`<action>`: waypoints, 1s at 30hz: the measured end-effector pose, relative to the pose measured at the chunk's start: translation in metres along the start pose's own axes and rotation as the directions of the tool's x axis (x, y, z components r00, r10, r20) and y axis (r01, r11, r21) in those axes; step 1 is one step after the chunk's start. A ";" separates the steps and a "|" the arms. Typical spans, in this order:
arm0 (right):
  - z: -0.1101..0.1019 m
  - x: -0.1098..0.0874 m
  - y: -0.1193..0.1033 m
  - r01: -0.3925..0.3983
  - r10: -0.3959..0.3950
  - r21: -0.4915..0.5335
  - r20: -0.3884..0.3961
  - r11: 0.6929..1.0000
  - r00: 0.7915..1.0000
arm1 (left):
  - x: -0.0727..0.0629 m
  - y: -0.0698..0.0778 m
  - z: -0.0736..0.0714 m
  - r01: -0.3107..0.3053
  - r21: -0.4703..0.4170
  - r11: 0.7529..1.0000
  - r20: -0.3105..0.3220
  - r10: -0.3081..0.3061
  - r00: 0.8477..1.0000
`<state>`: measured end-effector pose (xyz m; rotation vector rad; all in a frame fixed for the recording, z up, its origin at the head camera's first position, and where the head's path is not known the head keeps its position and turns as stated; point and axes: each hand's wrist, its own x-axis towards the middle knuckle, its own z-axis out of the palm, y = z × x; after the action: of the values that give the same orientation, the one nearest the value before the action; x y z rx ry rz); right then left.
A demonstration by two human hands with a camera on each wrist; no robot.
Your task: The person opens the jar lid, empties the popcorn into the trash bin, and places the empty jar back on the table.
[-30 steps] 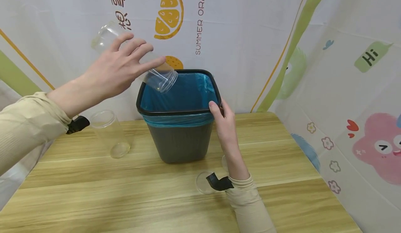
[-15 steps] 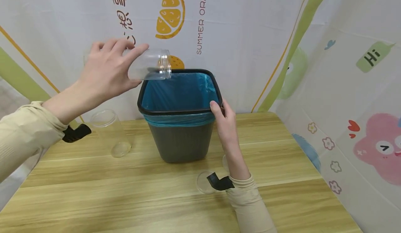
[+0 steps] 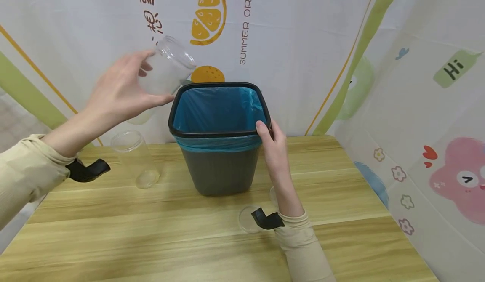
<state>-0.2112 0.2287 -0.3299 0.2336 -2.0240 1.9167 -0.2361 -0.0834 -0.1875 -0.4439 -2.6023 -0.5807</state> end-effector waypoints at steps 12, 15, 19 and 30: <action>0.000 0.000 0.002 0.003 -0.003 0.000 -0.006 1.000 1.000 | -0.020 -0.017 0.007 0.168 -0.186 0.968 -0.009 -0.173 0.985; 0.000 0.001 0.001 0.004 -0.004 0.003 -0.004 1.000 1.000 | -0.026 -0.023 0.013 0.186 -0.234 0.954 -0.030 -0.198 0.980; 0.000 0.001 0.001 -0.002 0.002 0.007 -0.006 1.000 1.000 | -0.034 -0.030 0.024 0.206 -0.287 0.936 -0.048 -0.228 0.972; 0.001 0.001 0.001 -0.001 0.001 0.026 0.000 1.000 1.000 | -0.055 -0.040 0.052 0.227 -0.406 0.885 -0.090 -0.286 0.954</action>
<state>-0.2124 0.2278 -0.3308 0.2388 -2.0002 1.9452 -0.2226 -0.1047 -0.2694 -0.1621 -2.4139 -1.1924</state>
